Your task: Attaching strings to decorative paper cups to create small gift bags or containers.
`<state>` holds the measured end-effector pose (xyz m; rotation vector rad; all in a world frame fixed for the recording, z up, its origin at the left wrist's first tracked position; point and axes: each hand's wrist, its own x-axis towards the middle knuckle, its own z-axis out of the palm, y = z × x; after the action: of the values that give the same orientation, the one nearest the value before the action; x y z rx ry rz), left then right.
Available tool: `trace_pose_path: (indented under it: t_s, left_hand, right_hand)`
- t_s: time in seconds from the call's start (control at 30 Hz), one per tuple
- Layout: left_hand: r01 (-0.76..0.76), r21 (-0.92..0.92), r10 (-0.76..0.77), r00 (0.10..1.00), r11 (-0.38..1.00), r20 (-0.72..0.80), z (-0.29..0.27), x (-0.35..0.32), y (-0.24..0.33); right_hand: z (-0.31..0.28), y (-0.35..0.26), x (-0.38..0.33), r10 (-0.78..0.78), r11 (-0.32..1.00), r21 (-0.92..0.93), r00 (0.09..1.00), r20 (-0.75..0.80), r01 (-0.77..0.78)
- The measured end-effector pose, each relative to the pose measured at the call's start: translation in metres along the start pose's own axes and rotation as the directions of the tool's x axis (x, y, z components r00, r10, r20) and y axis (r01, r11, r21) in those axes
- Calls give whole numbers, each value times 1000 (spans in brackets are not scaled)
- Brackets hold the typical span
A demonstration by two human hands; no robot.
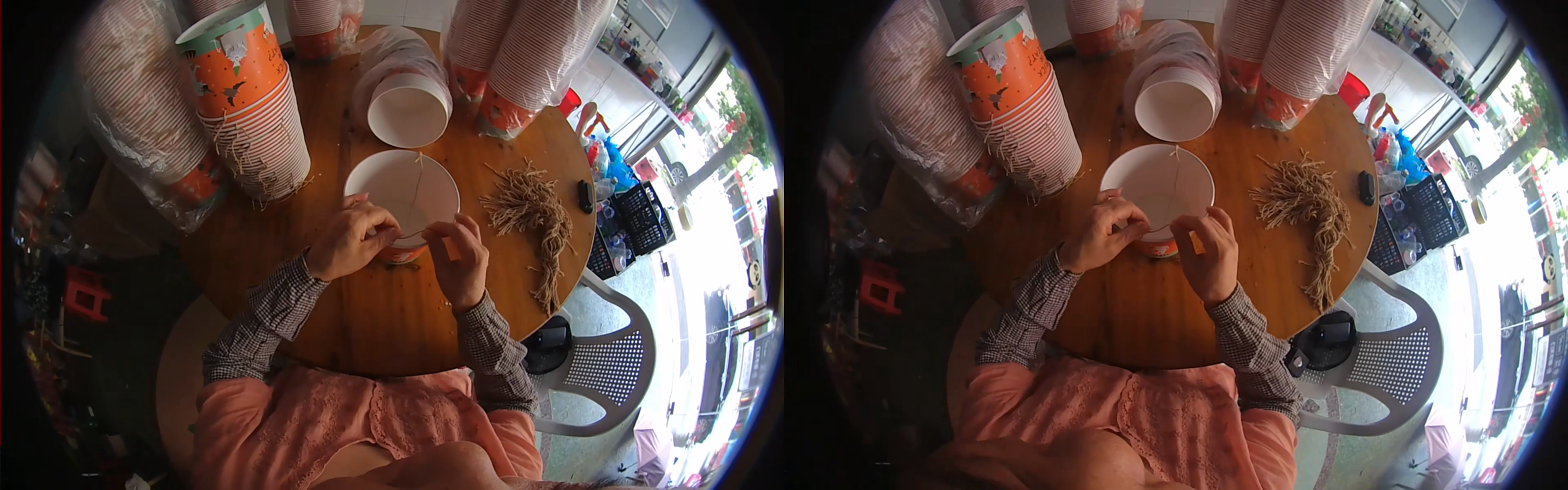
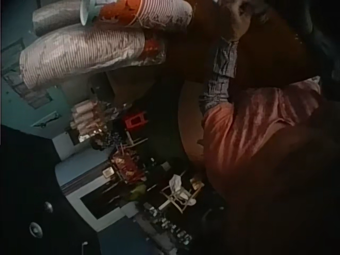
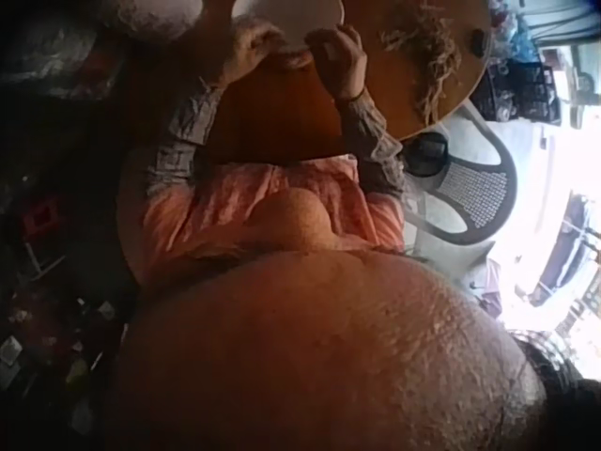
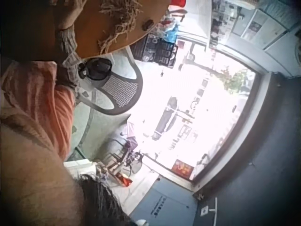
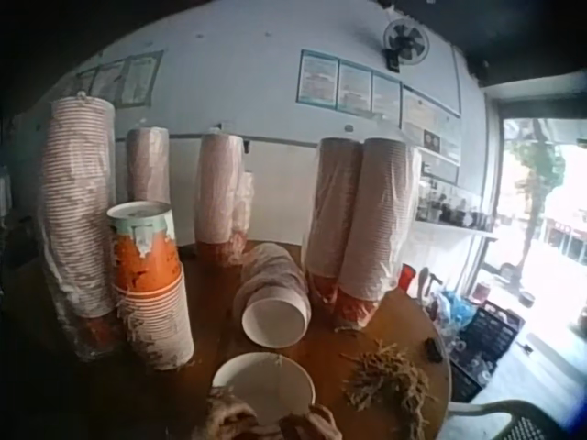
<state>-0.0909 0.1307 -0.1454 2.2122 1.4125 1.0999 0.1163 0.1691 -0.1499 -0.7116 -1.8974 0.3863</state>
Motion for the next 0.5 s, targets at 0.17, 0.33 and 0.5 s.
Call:
trace_pose_path:
  t_s: [0.17, 0.33, 0.5]
  left_hand:
    - [3, -58, 1, 998, 998, 60, -8, 1, -1]
    - [25, 14, -28, 971, 1000, 237, -19, 0, 2]
    - [43, -74, -27, 977, 996, 210, -20, 7, 5]
  right_hand:
    - [7, 3, 3, -12, 1000, -2, 1000, -12, 12]
    - [11, 1, 8, 4, 1000, 4, 1000, -23, -3]
    - [8, 4, 6, 80, 996, 42, 996, -47, -78]
